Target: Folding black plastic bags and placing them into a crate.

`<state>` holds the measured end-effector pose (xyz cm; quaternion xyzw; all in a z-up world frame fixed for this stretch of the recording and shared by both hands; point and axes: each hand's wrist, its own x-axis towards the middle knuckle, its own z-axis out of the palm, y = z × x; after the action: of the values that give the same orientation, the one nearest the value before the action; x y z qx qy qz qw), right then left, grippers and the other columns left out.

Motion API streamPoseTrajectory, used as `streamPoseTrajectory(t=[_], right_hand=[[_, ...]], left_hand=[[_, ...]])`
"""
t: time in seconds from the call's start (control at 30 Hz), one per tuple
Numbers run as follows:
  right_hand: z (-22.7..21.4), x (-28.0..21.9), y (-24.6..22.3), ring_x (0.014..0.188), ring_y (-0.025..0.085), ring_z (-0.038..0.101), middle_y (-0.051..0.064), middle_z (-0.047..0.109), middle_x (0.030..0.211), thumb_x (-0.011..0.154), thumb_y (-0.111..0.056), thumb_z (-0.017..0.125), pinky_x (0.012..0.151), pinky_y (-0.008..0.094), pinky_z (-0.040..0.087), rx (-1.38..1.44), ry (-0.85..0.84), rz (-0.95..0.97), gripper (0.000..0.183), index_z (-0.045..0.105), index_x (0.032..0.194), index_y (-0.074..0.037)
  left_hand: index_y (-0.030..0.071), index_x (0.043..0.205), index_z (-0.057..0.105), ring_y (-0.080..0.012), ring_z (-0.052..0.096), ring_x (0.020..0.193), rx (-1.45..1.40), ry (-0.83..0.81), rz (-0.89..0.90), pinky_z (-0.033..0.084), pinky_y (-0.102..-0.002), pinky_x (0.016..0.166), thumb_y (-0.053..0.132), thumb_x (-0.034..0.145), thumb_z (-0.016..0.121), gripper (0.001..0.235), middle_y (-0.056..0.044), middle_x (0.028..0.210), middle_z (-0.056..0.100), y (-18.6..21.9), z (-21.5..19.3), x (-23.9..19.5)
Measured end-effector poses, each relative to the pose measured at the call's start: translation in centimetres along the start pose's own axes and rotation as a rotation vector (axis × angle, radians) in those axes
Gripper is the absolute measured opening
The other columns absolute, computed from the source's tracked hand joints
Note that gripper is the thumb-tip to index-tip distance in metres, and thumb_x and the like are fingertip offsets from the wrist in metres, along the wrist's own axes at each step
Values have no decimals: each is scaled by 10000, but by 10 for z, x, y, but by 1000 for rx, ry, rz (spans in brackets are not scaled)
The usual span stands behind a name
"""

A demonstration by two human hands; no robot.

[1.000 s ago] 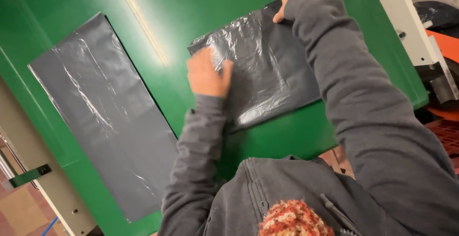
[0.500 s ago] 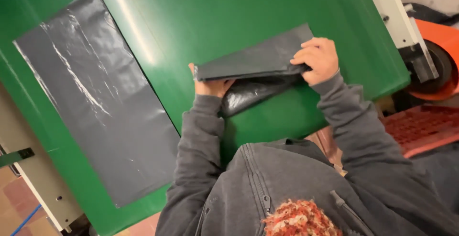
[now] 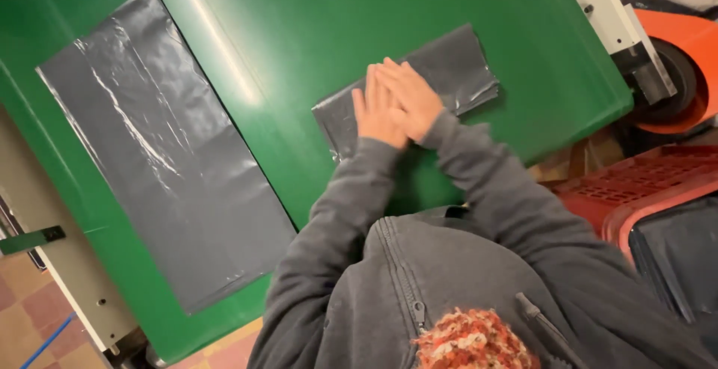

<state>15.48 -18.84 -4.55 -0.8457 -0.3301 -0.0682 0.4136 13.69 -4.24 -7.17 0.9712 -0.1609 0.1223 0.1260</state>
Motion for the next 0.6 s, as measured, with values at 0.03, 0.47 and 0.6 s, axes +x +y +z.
streamPoseTrajectory(t=[0.03, 0.47, 0.6], right_hand=[[12, -3, 18, 1552, 385, 373, 195, 487, 1573, 885, -204, 655, 1309, 582, 265, -4, 3, -6, 683, 486, 1510, 13], [-23, -12, -49, 1461, 444, 328, 266, 426, 1509, 740, -282, 756, 1205, 559, 264, -415, -272, 146, 793, 479, 1399, 63], [36, -85, -32, 1439, 382, 426, 234, 489, 1518, 797, -171, 742, 1221, 516, 304, -173, -230, 21, 626, 535, 1360, 10]], left_hand=[[9, 1521, 414, -397, 284, 1525, 2, 7, 2, 280, -627, 1157, 343, 906, 619, 729, -208, 1601, 363, 1, 3, -4], [70, 1225, 641, -329, 558, 1244, 127, -265, 496, 466, -496, 953, 311, 995, 665, 334, -120, 1277, 612, -85, -39, -74], [119, 1029, 721, -281, 664, 969, -316, -635, 483, 516, -423, 858, 318, 962, 624, 231, -84, 970, 690, -51, -83, -31]])
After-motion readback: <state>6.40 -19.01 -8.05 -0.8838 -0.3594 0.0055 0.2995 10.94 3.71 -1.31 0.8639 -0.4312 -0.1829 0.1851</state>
